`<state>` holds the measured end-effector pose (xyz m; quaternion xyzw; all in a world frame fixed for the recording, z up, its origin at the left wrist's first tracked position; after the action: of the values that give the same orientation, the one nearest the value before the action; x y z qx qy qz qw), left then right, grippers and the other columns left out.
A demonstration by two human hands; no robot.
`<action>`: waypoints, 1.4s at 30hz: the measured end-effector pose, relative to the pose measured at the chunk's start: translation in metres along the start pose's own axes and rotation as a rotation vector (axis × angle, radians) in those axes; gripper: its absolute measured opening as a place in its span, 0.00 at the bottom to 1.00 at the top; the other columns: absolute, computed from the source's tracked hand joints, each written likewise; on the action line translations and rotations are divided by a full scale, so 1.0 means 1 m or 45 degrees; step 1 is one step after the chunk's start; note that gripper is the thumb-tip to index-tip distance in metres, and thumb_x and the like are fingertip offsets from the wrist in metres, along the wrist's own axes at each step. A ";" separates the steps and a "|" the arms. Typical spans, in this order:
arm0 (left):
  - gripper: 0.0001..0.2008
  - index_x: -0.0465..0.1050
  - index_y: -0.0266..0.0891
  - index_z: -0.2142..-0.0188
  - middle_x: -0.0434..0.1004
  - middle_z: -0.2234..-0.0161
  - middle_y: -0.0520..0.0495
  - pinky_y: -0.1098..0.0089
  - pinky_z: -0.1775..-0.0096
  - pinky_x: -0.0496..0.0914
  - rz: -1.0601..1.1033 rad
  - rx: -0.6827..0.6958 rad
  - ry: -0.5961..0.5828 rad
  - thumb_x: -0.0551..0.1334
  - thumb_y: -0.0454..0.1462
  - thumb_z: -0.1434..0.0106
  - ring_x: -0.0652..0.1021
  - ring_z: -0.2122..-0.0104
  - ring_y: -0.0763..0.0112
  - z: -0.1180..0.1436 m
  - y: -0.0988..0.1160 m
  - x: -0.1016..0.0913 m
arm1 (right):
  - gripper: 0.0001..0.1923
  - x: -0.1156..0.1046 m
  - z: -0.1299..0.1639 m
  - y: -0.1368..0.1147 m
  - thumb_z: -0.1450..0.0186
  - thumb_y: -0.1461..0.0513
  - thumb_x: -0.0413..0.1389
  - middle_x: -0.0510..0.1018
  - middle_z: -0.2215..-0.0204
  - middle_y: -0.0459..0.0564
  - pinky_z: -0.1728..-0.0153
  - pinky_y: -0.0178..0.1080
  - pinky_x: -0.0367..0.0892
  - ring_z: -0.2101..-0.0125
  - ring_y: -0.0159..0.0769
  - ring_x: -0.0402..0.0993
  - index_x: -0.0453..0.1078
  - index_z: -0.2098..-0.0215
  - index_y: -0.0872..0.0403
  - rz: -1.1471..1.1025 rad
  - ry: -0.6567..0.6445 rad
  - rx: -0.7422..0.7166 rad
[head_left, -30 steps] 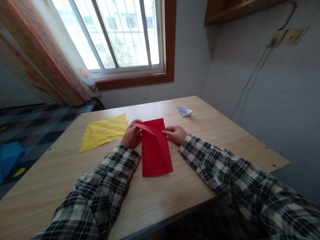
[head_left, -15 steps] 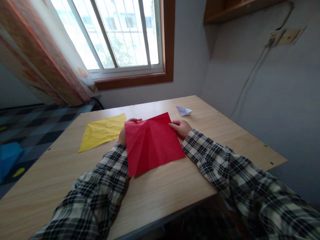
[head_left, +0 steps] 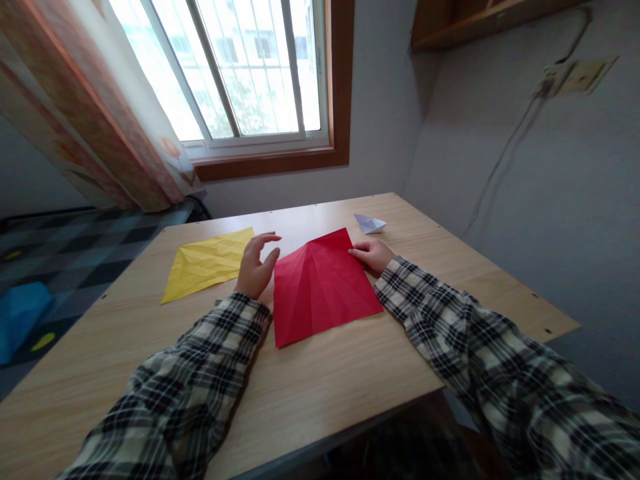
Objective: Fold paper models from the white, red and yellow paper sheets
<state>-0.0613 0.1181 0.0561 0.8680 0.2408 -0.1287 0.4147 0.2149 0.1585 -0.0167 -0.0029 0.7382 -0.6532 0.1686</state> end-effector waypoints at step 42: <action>0.22 0.63 0.36 0.42 0.59 0.34 0.39 0.52 0.36 0.58 -0.711 0.297 -0.987 0.51 0.47 0.29 0.59 0.35 0.55 0.050 0.012 0.073 | 0.21 0.031 0.030 -0.036 0.38 0.63 0.56 0.77 0.55 0.55 0.53 0.46 0.68 0.57 0.42 0.72 0.71 0.46 0.53 0.819 -0.304 -0.835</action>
<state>0.0061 0.0954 0.0013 0.6992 0.2764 -0.5747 0.3233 0.1854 0.1173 0.0081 0.0975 0.8444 -0.2953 0.4361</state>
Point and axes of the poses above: each hand's wrist, its own z-axis away from the middle knuckle, its own x-axis out of the palm, y = z × x, the point moved 8 cm from there along -z, towards the middle knuckle
